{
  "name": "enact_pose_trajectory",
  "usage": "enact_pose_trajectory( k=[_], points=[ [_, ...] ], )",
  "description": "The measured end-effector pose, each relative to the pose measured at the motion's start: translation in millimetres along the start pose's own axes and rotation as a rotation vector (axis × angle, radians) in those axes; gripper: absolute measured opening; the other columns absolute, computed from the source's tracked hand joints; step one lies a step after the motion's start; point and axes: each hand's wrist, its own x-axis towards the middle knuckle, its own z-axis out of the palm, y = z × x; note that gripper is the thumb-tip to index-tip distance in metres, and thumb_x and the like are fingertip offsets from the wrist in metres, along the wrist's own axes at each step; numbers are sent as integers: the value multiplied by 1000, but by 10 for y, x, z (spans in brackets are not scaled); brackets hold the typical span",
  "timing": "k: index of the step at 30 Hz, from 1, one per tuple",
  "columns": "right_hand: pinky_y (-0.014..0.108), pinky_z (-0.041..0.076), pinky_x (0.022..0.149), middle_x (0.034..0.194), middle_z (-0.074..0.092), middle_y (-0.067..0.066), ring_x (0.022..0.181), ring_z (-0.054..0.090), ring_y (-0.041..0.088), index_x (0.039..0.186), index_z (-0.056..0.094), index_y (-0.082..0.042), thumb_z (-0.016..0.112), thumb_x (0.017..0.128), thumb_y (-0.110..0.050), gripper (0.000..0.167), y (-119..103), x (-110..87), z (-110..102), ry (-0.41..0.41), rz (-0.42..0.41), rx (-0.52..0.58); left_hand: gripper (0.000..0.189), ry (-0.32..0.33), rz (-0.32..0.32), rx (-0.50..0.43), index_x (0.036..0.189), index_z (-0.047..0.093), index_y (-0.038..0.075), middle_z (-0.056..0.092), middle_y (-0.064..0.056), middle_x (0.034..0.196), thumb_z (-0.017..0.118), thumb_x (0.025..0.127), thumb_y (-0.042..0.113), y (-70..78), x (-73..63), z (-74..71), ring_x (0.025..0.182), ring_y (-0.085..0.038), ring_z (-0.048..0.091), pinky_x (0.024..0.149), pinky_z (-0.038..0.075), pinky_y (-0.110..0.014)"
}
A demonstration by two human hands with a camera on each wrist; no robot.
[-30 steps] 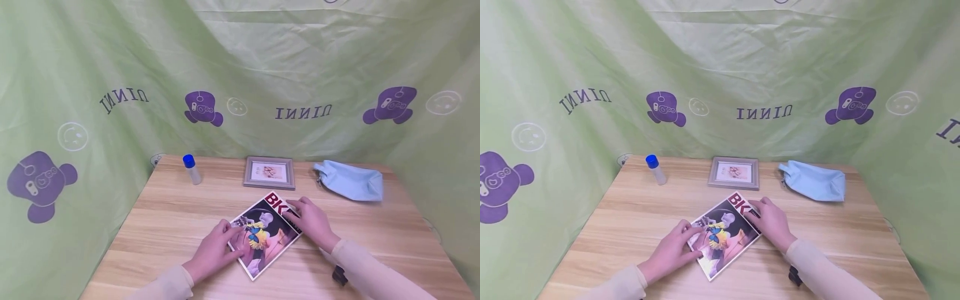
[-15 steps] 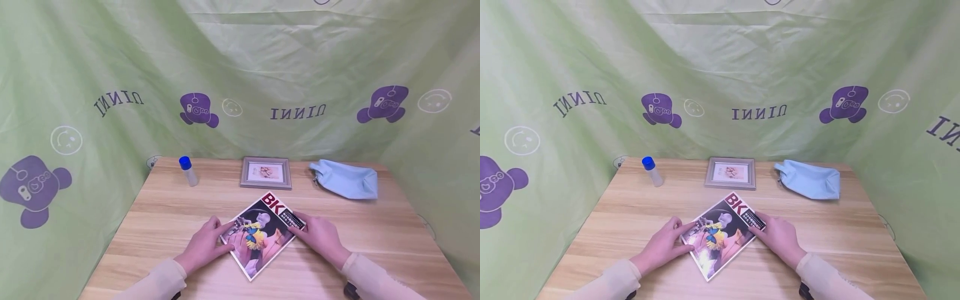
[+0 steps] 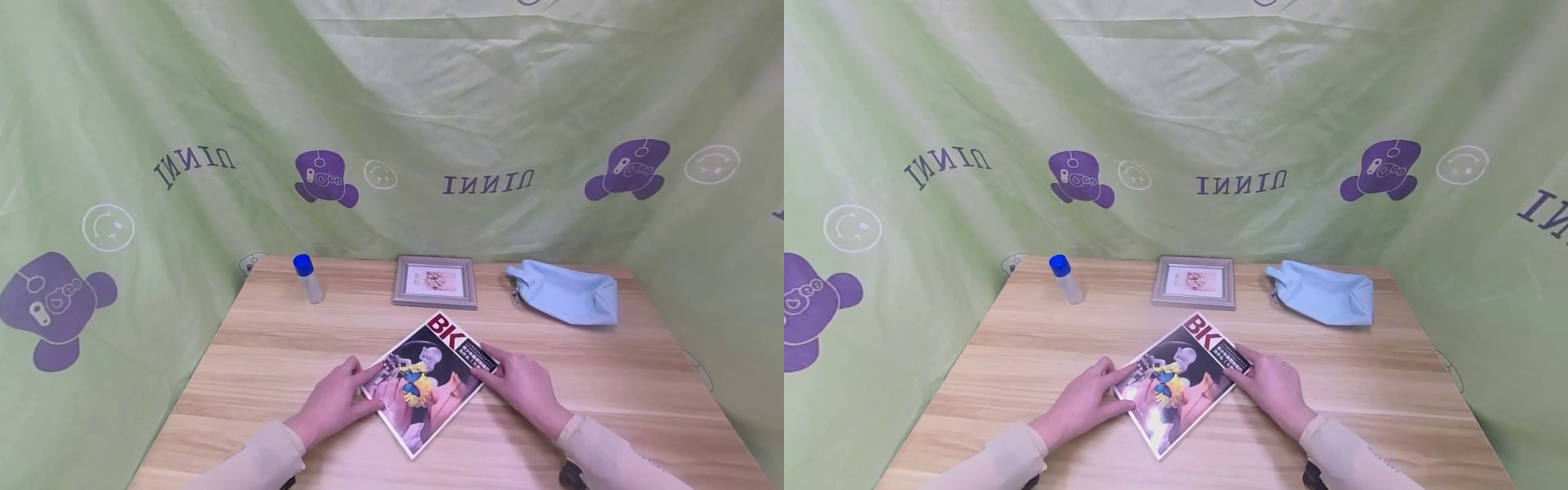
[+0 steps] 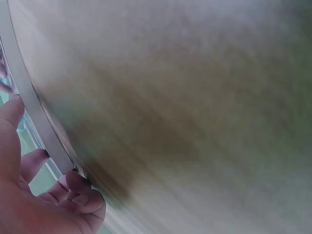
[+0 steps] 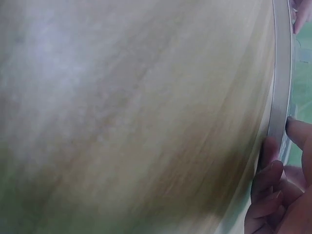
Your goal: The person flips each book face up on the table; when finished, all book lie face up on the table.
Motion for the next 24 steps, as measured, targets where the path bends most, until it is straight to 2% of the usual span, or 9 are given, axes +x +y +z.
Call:
enact_pose_trajectory(
  k=[11, 19, 24],
  points=[
    [33, 35, 48, 54, 46, -13, 49, 41, 12, 134, 73, -20, 80, 90, -48, 54, 30, 61, 51, 13, -34, 12, 75, 10, -27, 27, 147, 62, 20, 43, 8, 94, 75, 87, 63, 65, -73, 47, 66, -5, 39, 58, 40, -21],
    [32, 36, 49, 57, 48, -7, 52, 42, 14, 140, 69, -19, 79, 91, -45, 56, 50, 208, -15, -77, -23, 69, 76, 50, -25, 62, 145, 64, 18, 41, 10, 87, 75, 86, 65, 171, -136, 89, 63, -5, 35, 54, 36, -21],
    [32, 36, 52, 58, 47, -6, 54, 42, 14, 141, 68, -18, 79, 92, -42, 56, 50, 321, -47, -136, -49, 86, 78, 36, -31, 89, 146, 64, 19, 41, 11, 83, 72, 86, 68, 240, -163, 120, 62, -5, 35, 54, 34, -22]
  ],
)
